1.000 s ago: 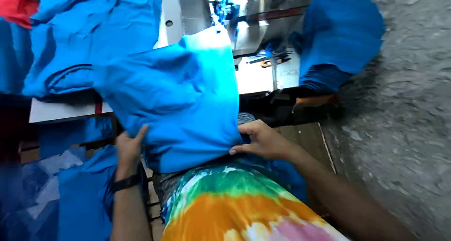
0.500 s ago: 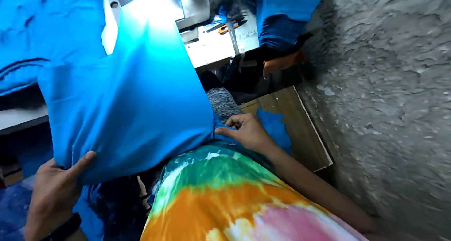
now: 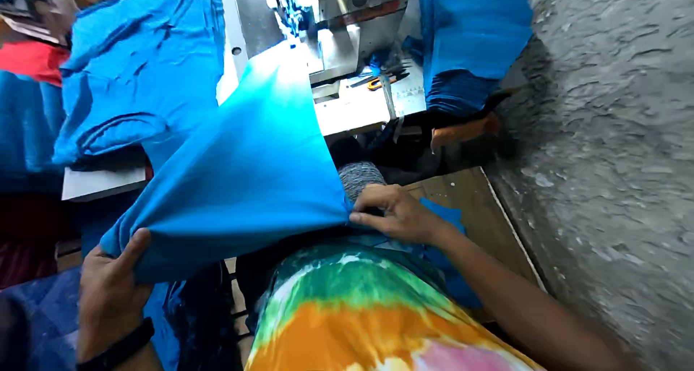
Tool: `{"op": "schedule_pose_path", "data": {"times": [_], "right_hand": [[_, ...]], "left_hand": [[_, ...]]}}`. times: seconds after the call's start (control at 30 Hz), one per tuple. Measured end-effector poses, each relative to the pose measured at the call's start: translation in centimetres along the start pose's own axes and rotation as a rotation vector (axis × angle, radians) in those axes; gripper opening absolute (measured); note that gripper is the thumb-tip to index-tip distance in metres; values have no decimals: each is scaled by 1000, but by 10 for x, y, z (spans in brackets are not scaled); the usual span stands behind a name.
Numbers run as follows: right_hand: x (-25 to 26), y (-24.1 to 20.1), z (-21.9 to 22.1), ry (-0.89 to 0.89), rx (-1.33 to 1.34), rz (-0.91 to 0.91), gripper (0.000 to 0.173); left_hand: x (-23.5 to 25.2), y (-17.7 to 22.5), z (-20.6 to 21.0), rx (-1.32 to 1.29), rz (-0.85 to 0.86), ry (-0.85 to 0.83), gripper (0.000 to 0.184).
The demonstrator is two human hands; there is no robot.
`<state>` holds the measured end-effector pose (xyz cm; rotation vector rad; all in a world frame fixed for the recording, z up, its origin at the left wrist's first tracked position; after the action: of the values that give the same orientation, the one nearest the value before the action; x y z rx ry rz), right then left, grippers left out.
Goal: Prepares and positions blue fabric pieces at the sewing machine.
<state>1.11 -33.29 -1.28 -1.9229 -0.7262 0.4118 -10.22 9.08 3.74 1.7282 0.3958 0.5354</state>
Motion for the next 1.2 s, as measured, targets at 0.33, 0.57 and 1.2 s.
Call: {"op": "schedule_pose_path", "data": {"times": [0.33, 0.57, 1.2], "right_hand": [[-30, 1, 19, 142, 340, 377, 23], [-40, -5, 1, 340, 54, 285, 18], [-51, -13, -8, 372, 4, 213, 15]], "left_hand": [[-8, -16, -5, -6, -21, -82, 30], [-14, -20, 13, -55, 37, -143, 38], [-16, -17, 18, -65, 46, -79, 39]]}}
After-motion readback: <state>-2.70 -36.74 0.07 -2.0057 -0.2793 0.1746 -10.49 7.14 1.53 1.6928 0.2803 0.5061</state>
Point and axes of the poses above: each hand's wrist, its own x-axis towards the middle knuckle, its own z-axis out of the palm, y = z × x, the point moved 7 cm from there along x, towards the middle knuckle, and after that the axes turned 8 degrees about z, right-handed, at the moved point
